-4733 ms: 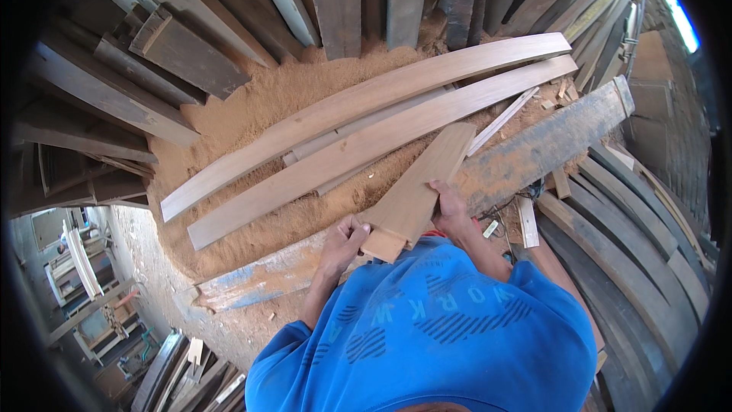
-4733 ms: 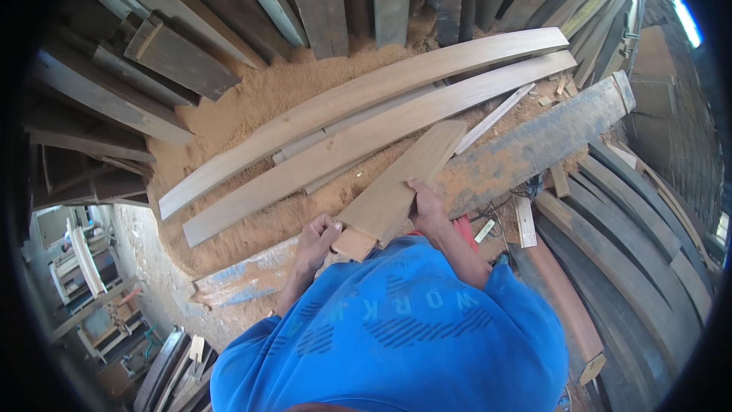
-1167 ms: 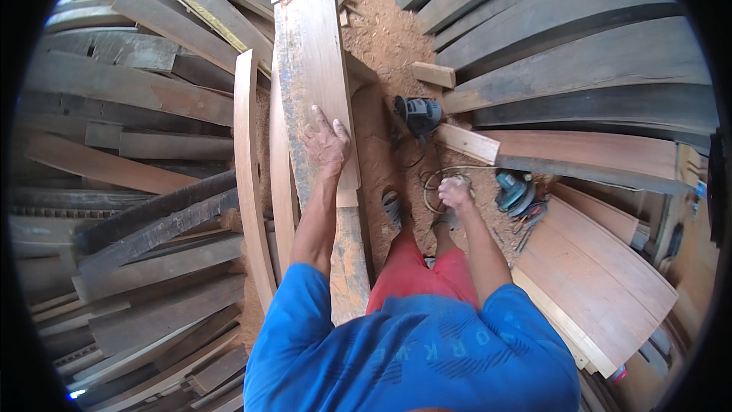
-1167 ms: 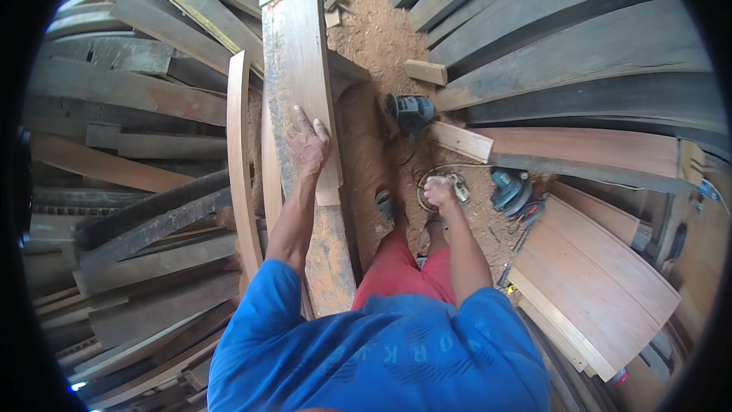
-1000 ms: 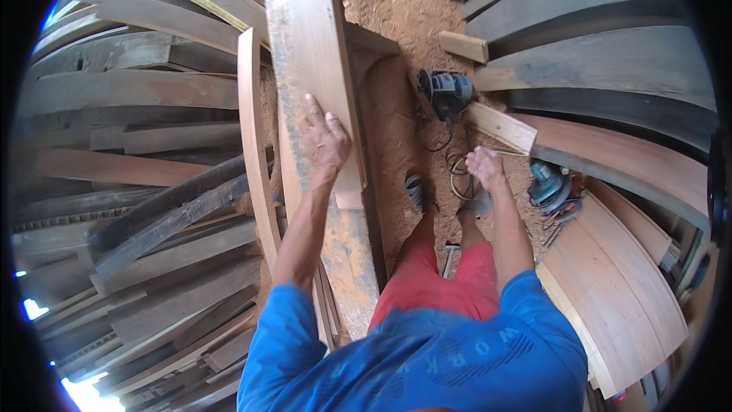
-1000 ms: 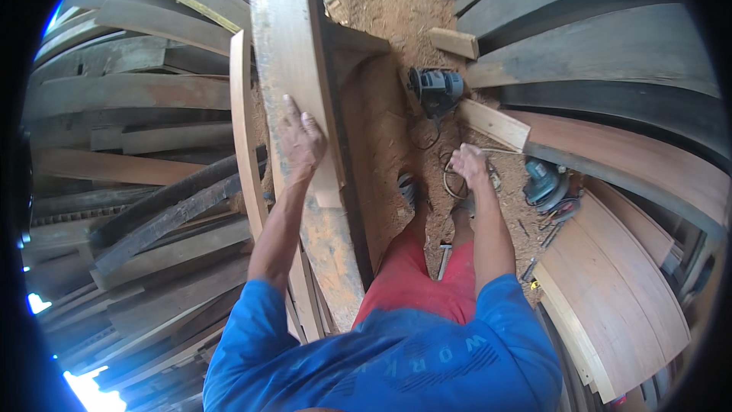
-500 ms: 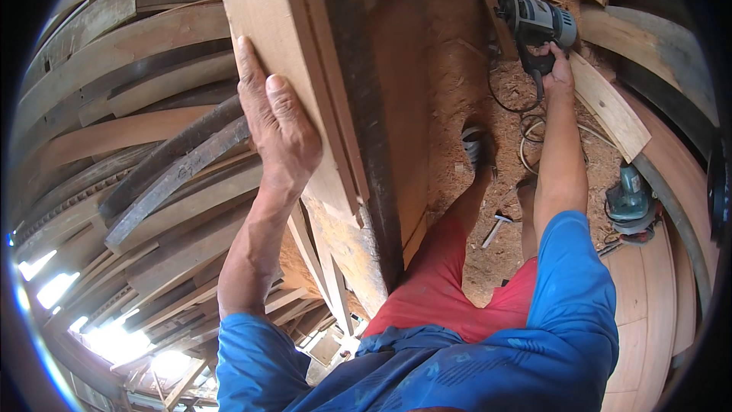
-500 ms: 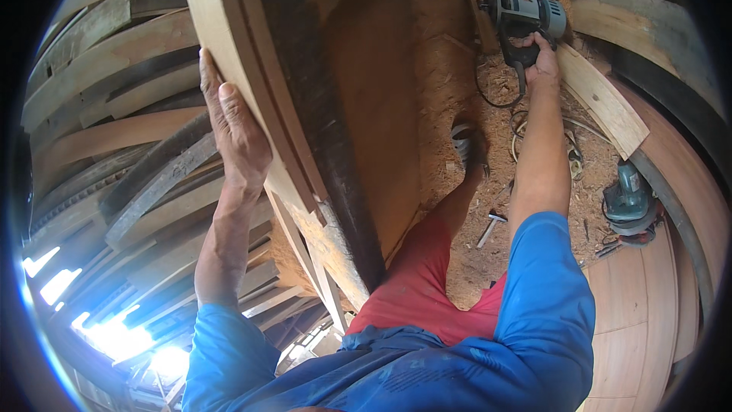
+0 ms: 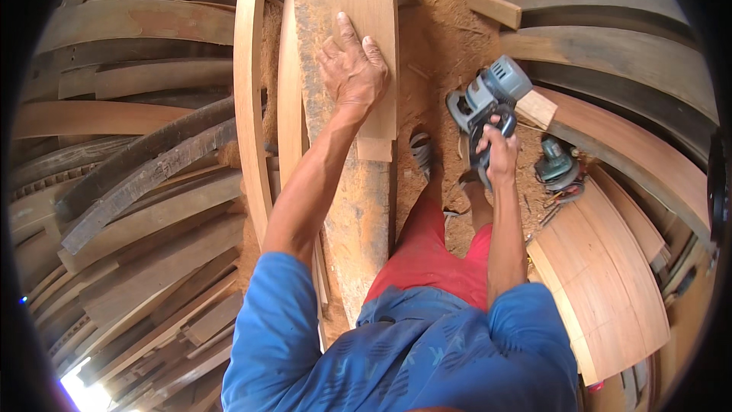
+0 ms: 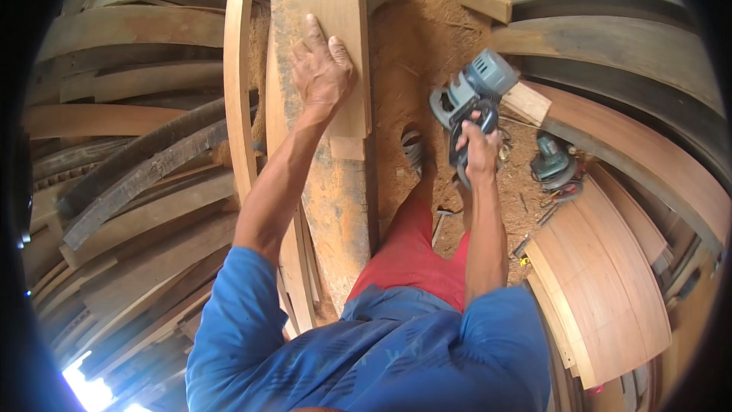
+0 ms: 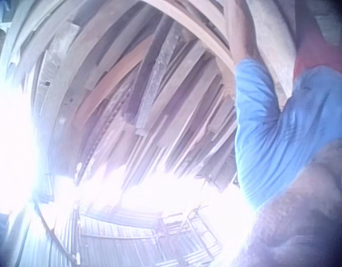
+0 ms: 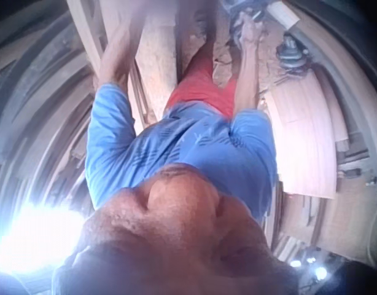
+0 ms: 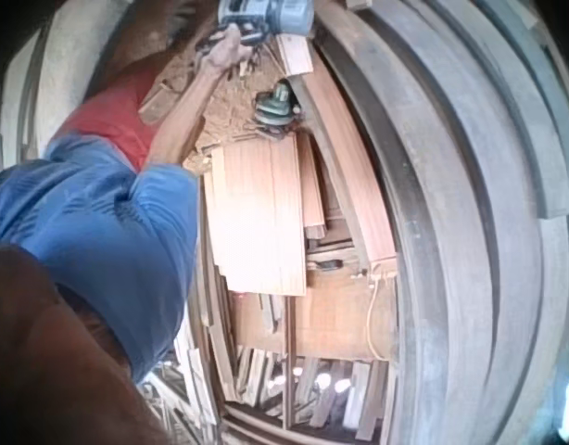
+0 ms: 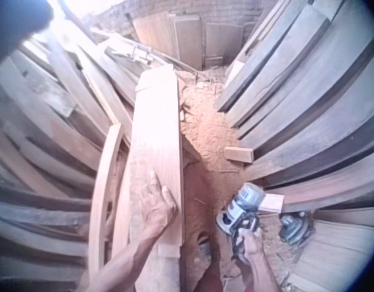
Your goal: The person arranges several thin wooden planks on a workbench and uses a handheld electric router to smooth their edges. After routing, the person aligns the planks side-by-side to form a larger panel and inspects the fit of the joints.
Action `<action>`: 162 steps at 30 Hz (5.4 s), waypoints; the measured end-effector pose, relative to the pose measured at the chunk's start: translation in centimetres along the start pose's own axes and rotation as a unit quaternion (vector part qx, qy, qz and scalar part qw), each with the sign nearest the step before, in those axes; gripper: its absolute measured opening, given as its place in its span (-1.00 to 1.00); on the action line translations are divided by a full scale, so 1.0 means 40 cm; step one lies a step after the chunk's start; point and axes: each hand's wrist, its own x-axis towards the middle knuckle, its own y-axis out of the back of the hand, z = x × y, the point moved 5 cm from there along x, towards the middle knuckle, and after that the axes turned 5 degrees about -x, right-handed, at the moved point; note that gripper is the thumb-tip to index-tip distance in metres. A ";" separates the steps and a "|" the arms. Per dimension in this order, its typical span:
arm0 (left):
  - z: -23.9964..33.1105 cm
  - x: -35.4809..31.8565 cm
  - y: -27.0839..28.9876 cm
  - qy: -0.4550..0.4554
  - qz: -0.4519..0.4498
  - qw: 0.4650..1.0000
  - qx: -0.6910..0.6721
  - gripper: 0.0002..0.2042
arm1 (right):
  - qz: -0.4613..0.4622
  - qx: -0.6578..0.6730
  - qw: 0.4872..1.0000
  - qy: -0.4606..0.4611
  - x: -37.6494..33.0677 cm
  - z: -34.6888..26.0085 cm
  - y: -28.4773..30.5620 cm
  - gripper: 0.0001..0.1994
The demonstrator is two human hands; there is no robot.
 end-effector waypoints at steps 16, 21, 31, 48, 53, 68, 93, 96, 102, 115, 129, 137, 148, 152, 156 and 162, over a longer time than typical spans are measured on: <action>-0.107 -0.040 0.089 0.109 -0.221 0.952 -0.181 -0.37 | -0.071 -0.155 0.942 0.288 -0.658 -0.373 -0.050 -0.60; -0.199 -0.056 0.024 0.068 -0.164 0.967 -0.180 -0.51 | -0.079 -0.194 0.950 0.233 -0.642 -0.313 -0.042 -0.67; -0.171 -0.063 0.082 0.096 -0.213 0.948 -0.218 -0.33 | -0.091 -0.165 0.957 0.222 -0.647 -0.100 -0.089 -0.67; -0.186 -0.073 0.069 0.088 -0.197 0.941 -0.260 -0.52 | -0.064 -0.239 0.932 0.266 -0.715 0.008 -0.182 -0.67; -0.170 -0.084 0.103 0.097 -0.202 0.941 -0.254 -0.51 | -0.075 -0.210 0.943 0.247 -0.709 0.086 -0.246 -0.76; -0.194 -0.083 0.081 0.096 -0.194 0.928 -0.303 -0.54 | -0.105 -0.295 0.893 0.325 -0.659 0.106 -0.350 -0.91; -0.196 -0.075 0.081 0.098 -0.138 0.945 -0.278 -0.57 | -0.099 -0.236 0.898 0.357 -0.523 -0.012 -0.446 -0.89; -0.200 -0.070 0.066 0.097 -0.134 0.948 -0.272 -0.58 | -0.096 -0.224 0.899 0.363 -0.488 -0.015 -0.450 -0.89; -0.215 -0.058 0.021 0.083 -0.096 0.950 -0.285 -0.60 | -0.094 -0.246 0.882 0.391 -0.440 -0.055 -0.473 -0.89; -0.210 -0.059 0.025 0.082 -0.085 0.956 -0.269 -0.62 | -0.101 -0.239 0.885 0.386 -0.355 -0.122 -0.527 -0.87; -0.160 0.009 0.086 0.085 -0.120 0.957 -0.252 -0.59 | -0.085 -0.239 0.882 0.396 -0.205 -0.192 -0.575 -0.80; -0.110 0.136 0.056 0.118 -0.065 0.961 -0.241 -0.67 | -0.081 -0.248 0.873 0.412 -0.158 -0.234 -0.610 -0.81; -0.057 0.261 0.040 0.134 0.002 0.961 -0.241 -0.68 | -0.084 -0.227 0.880 0.409 -0.026 -0.350 -0.695 -0.81; -0.031 0.308 0.032 0.164 -0.027 0.947 -0.275 -0.65 | -0.076 -0.233 0.873 0.422 0.029 -0.393 -0.727 -0.82; -0.011 0.310 0.008 0.157 0.031 0.955 -0.249 -0.64 | -0.069 -0.222 0.872 0.430 0.098 -0.420 -0.752 -0.82; 0.017 0.296 0.012 0.139 0.059 0.969 -0.196 -0.63 | -0.069 -0.224 0.879 0.416 0.187 -0.494 -0.803 -0.82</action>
